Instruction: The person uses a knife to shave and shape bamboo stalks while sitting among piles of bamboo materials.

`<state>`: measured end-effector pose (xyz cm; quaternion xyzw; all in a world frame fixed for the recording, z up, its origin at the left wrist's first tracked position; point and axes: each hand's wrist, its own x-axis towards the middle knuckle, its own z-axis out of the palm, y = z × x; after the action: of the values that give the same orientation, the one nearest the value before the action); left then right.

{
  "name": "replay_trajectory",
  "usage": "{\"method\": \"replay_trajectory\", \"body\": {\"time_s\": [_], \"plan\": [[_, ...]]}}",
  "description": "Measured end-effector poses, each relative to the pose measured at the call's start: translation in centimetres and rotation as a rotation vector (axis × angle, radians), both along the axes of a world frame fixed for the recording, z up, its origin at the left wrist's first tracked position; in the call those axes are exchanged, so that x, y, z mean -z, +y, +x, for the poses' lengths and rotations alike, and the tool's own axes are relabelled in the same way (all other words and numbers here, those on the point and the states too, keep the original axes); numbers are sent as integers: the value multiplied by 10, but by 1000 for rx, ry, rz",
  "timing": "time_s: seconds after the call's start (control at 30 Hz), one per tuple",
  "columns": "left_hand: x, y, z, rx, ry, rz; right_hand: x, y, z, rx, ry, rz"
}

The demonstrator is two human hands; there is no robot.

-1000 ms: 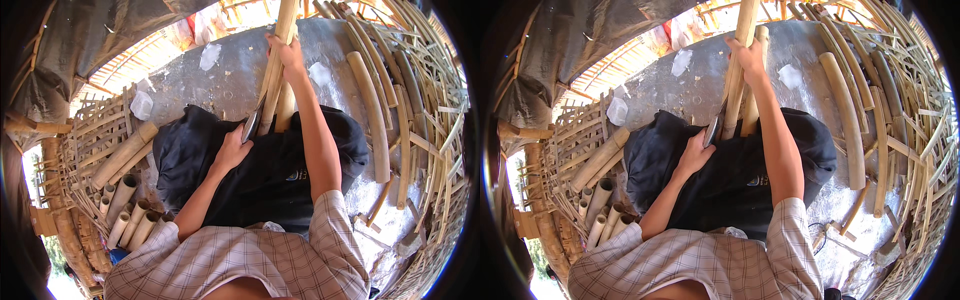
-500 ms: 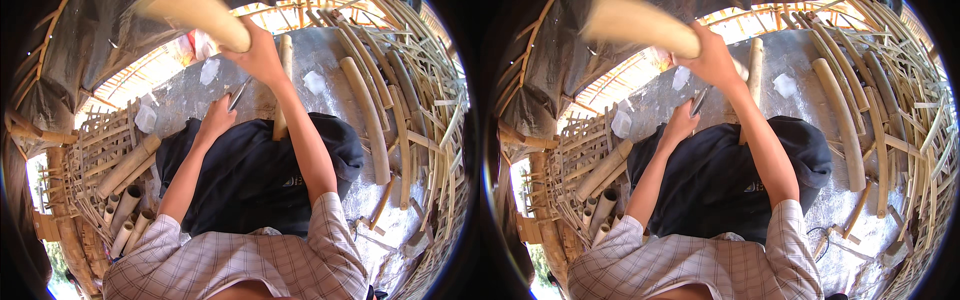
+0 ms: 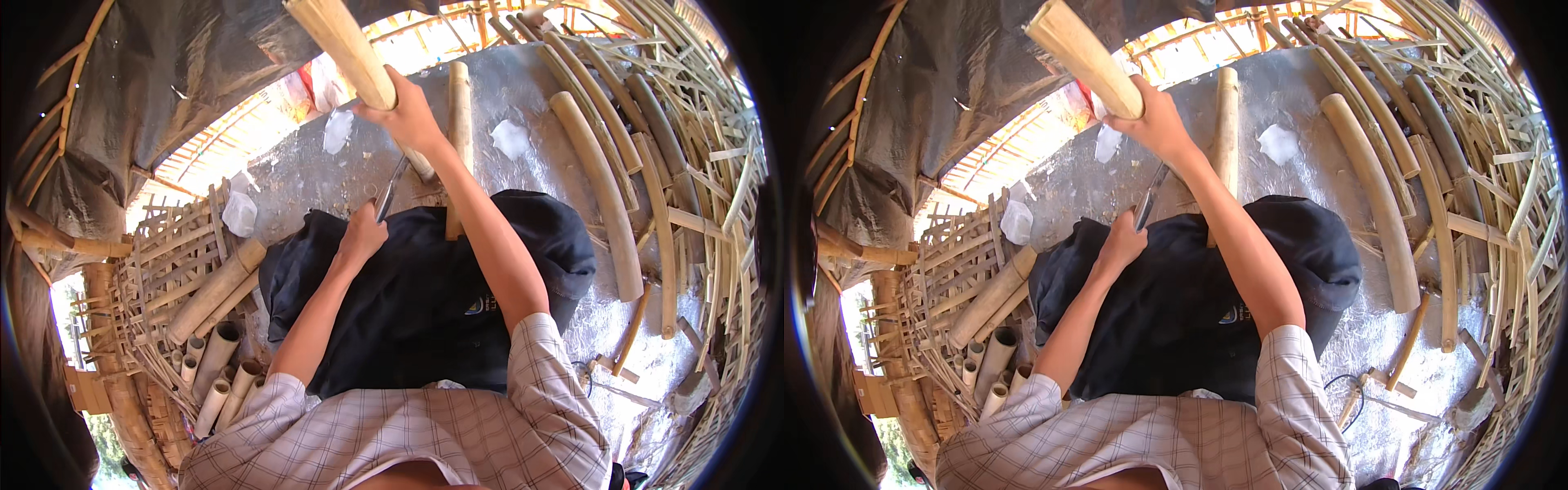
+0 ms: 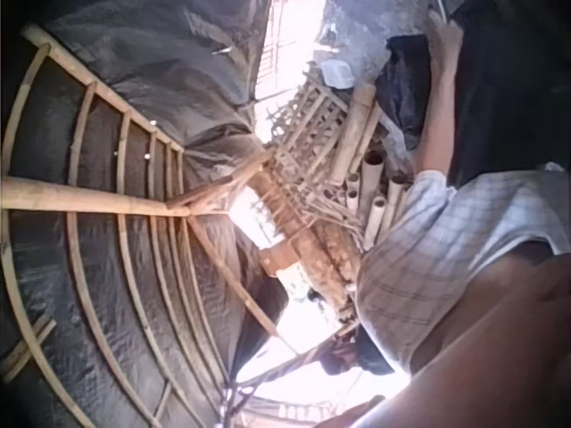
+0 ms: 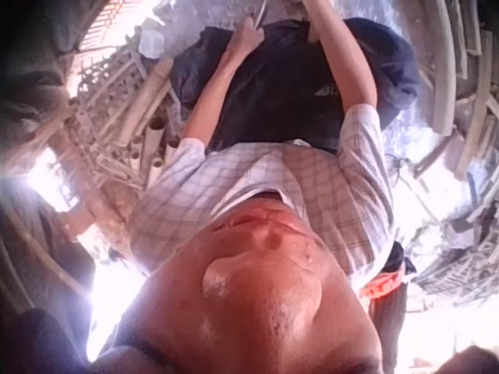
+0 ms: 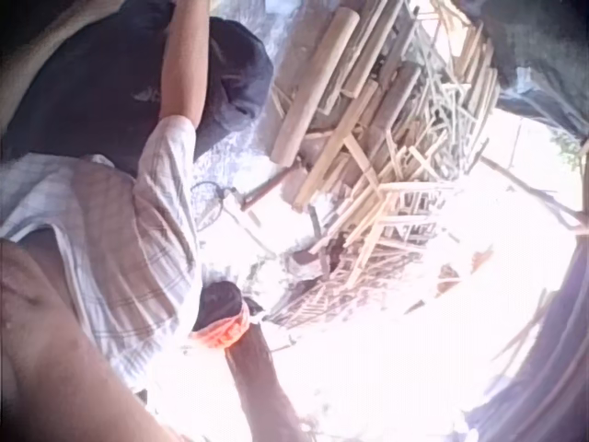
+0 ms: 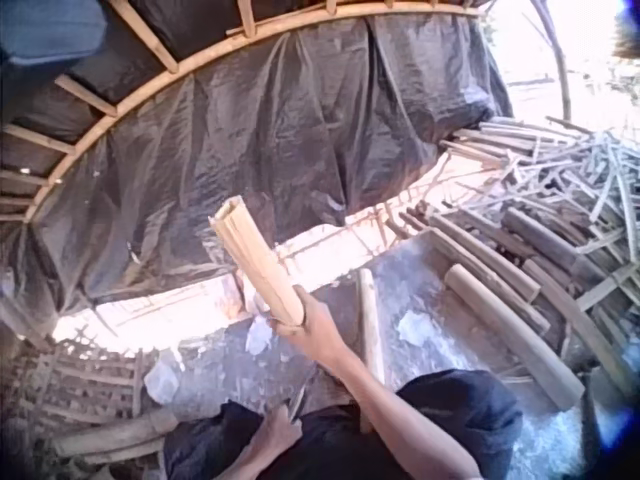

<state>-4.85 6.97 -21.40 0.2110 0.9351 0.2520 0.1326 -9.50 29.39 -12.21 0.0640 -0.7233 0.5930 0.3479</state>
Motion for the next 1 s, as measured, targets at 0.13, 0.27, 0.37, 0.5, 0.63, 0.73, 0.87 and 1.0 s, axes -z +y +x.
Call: {"method": "replay_trajectory", "body": {"time_s": [0.13,0.27,0.37,0.5,0.63,0.73,0.87,1.0], "plan": [[-25,-5,-6,31,6,-153,-2,-1,2,2,-14,-17],[-68,-7,-6,40,122,-137,-34,-3,21,37,89,17],[-78,7,4,-45,16,-127,-47,-2,27,24,83,69],[12,-13,-29,-13,48,-100,-20,1,10,98,-71,225],[-33,22,-32,-164,-248,-85,11,39,3,142,-172,403],[-26,13,-36,-104,-107,-148,27,65,11,149,-457,583],[2,-13,-36,-38,64,-178,57,46,41,340,-995,548],[27,-13,-33,49,336,-116,154,25,59,461,-1292,488]]}}
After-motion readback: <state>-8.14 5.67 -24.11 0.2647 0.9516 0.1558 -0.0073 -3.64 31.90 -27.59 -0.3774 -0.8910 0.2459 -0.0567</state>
